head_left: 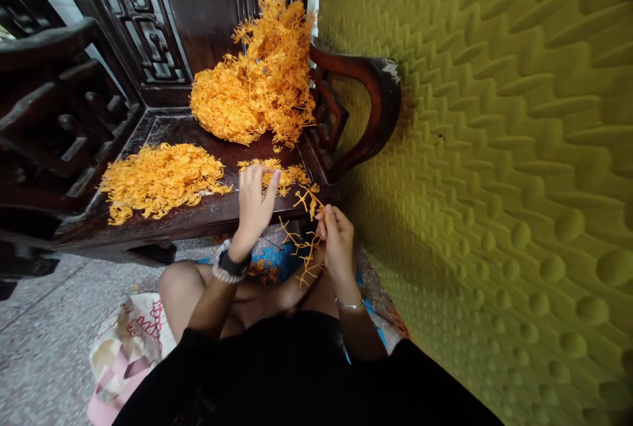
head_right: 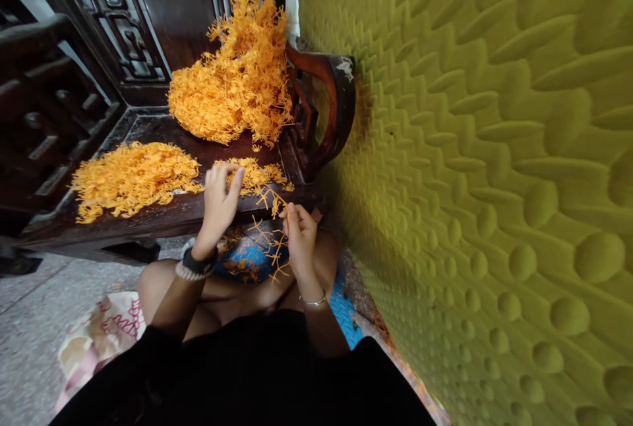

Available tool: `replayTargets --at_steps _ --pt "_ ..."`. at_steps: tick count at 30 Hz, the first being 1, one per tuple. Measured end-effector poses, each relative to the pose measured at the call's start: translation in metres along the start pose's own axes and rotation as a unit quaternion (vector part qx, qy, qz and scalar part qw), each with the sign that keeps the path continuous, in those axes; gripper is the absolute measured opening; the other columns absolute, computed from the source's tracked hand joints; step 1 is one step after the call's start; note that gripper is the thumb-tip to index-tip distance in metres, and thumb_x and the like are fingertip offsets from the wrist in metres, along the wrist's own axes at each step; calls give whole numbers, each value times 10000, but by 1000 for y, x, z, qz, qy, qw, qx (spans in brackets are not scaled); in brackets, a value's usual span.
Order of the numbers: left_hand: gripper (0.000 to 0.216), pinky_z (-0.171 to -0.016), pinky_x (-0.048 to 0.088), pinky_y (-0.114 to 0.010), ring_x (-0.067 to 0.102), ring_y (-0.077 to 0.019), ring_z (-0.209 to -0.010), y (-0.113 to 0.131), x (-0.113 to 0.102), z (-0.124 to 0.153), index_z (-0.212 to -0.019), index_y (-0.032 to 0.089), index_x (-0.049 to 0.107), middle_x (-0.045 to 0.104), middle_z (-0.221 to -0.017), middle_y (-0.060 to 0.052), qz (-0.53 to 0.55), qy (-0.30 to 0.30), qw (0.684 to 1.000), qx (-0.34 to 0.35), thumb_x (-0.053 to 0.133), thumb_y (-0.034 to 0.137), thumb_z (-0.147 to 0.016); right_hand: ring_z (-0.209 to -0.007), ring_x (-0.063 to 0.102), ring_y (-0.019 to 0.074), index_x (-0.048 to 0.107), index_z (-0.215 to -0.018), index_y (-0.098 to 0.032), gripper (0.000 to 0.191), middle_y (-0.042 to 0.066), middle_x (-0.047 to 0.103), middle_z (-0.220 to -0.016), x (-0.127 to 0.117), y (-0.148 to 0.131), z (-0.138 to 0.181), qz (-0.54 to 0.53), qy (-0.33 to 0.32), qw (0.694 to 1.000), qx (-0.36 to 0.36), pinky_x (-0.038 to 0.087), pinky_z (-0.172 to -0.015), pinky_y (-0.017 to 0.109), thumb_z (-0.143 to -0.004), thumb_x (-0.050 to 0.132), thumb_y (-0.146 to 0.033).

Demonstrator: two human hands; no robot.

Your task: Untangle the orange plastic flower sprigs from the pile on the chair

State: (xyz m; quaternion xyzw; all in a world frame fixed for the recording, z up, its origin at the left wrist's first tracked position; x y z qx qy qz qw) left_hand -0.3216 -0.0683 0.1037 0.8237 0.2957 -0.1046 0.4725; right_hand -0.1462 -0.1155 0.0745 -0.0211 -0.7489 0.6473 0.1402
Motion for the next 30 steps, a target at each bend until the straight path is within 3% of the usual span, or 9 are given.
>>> replayTargets --at_steps 4,9,12,15,18,22,24,26,30 --pt "460 -780 412 -318 554 -222 -848 29 17 53 -1004 183 585 606 -938 -83 200 -132 971 -13 438 603 -890 -509 315 91 545 -666 -202 347 -54 382 -550 8 -3 6 22 -3 1000 -22 256 -486 238 -851 582 -494" --pt "306 -703 336 -296 458 -181 -693 40 22 65 -713 212 492 491 -712 -20 208 -78 970 -95 435 403 -945 -509 281 80 387 -579 -199 420 -66 324 -555 10 -1 7 -17 -7 1000 -16 260 -485 225 -813 636 -443" --pt "337 -673 311 -292 433 -172 -662 51 18 71 -652 210 445 467 -662 -8 227 -139 960 -86 424 361 -953 -428 179 68 291 -545 -208 480 -95 233 -468 5 1 -1 -113 -81 986 95 207 -413 216 -824 619 -421" --pt "342 -656 315 -285 442 -167 -659 67 15 94 -652 204 447 495 -661 -7 232 -253 937 -69 421 347 -961 -374 70 53 168 -534 -214 565 -117 131 -411 7 -1 -5 -219 -195 925 240 145 -349 195 -838 609 -395" --pt "342 -640 319 -291 438 -162 -644 82 -4 120 -658 202 448 499 -661 -9 212 -272 937 -59 389 314 -976 -377 45 39 126 -538 -211 609 -121 124 -419 5 -12 -12 -257 -222 895 288 136 -339 171 -840 635 -358" --pt "256 -681 355 -331 481 -185 -658 101 -58 146 -715 215 545 542 -666 -28 219 -318 921 46 430 246 -942 -390 -6 35 101 -529 -196 650 -120 60 -434 -19 -39 -36 -290 -93 938 164 113 -330 160 -837 659 -320" --pt "233 -664 361 -347 487 -202 -639 95 -85 142 -741 239 599 542 -632 -26 217 -273 936 55 451 232 -920 -388 24 43 131 -524 -190 637 -111 81 -440 -34 -51 -37 -298 -37 950 90 152 -335 161 -839 665 -337" --pt "241 -682 372 -355 519 -223 -694 73 -103 119 -785 266 664 600 -683 -33 143 -149 978 8 466 232 -918 -388 69 48 181 -520 -191 610 -105 126 -444 -37 -51 -28 -274 -51 955 103 186 -348 169 -828 676 -374" --pt "295 -894 386 -385 573 -245 -955 29 -72 47 -1053 271 720 715 -1031 -46 -24 -59 998 10 444 311 -958 -392 91 49 234 -507 -188 590 -98 161 -437 -32 -31 -8 -238 -79 956 150 175 -362 187 -808 679 -430"
Point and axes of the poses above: each hand's wrist, its own z-axis away from the middle knuckle, its own x-axis out of the palm, y = z × x, the point moved 5 cm from there along -z, towards the middle knuckle
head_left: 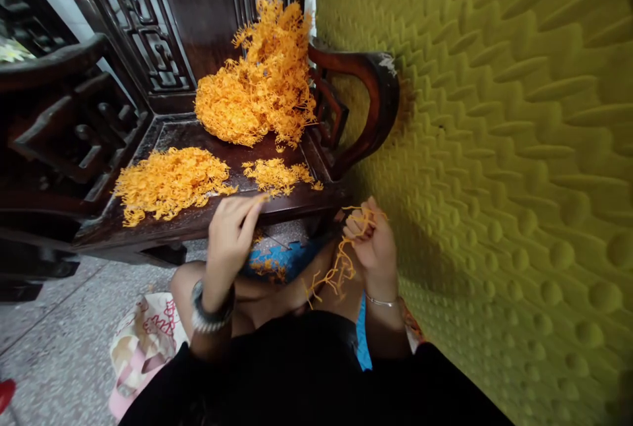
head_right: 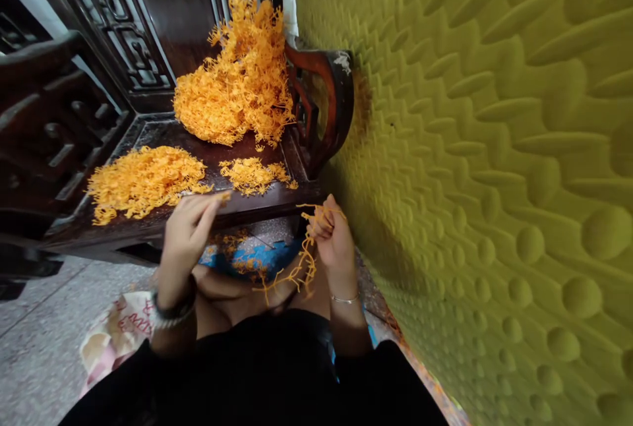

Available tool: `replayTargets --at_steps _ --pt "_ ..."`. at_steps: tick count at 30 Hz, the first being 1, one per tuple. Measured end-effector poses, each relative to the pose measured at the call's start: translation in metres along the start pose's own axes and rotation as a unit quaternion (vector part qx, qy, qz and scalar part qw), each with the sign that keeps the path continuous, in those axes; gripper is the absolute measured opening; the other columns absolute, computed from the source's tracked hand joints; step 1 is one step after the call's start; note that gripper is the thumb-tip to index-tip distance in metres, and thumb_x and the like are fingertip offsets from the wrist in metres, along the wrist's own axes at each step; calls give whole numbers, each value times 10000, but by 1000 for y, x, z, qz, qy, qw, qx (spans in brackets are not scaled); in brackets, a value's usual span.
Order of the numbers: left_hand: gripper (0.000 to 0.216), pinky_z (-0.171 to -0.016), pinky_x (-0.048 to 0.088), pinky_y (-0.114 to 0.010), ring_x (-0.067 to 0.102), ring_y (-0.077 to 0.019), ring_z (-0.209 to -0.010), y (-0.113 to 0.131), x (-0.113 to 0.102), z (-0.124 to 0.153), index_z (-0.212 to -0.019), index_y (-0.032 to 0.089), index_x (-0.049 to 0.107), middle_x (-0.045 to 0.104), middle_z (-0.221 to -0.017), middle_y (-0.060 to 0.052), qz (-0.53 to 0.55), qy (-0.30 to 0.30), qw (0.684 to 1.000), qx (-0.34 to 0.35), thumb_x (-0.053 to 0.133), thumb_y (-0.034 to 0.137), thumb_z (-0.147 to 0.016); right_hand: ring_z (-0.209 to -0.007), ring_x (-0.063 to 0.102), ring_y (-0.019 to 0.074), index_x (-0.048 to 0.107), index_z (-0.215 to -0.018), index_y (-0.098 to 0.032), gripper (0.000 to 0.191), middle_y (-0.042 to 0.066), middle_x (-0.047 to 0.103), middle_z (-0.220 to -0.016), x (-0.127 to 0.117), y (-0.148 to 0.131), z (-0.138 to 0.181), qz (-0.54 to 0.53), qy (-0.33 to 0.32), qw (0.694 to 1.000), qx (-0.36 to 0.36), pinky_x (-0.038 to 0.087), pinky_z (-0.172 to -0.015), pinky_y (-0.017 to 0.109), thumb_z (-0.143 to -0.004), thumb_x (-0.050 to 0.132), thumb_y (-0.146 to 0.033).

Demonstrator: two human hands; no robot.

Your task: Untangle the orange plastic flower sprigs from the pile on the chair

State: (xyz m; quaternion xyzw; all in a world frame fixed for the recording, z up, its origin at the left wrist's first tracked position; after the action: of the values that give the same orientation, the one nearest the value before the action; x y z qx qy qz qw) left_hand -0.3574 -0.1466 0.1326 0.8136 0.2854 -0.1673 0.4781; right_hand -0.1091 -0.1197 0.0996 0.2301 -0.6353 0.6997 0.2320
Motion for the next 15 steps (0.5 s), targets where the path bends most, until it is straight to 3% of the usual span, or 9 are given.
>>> replayTargets --at_steps 2,6,10,15 --pt "327 -917 380 -399 568 -253 -1009 -21 26 -40 -1164 255 689 715 -1104 -56 -62 8 998 -8 448 346 -962 -398 94 48 250 -503 -185 585 -97 172 -433 -5 12 0 -2 13 1000 -10 169 -371 189 -801 681 -444" --pt "300 -944 356 -417 572 -266 -1072 -45 68 -94 -1142 242 701 706 -1162 -63 -150 -2 989 -8 487 324 -949 -396 121 42 319 -518 -186 539 -99 203 -431 -13 31 -6 -1 16 1000 4 154 -376 190 -767 712 -457" --pt "281 -943 367 -422 603 -261 -1030 -50 92 -112 -1080 218 705 701 -1140 -79 -206 -43 977 -16 461 238 -941 -409 160 38 446 -605 -185 395 -99 255 -491 -14 38 -8 1 30 999 -18 186 -387 182 -798 690 -430" --pt "342 -1008 353 -490 550 -301 -1123 -52 105 -118 -1107 213 682 663 -1180 -105 -232 -61 971 -7 409 146 -912 -452 320 40 642 -846 -180 160 -80 361 -560 -8 40 -7 5 26 998 -52 321 -450 183 -842 639 -339"
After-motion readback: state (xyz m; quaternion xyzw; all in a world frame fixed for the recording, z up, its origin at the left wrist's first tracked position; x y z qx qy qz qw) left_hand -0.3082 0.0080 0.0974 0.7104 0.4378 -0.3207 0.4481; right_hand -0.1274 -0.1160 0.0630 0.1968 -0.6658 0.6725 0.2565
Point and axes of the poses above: each hand's wrist, its own z-axis away from the middle knuckle, its own x-axis out of the palm, y = z × x, the point moved 5 cm from there along -z, towards the middle knuckle
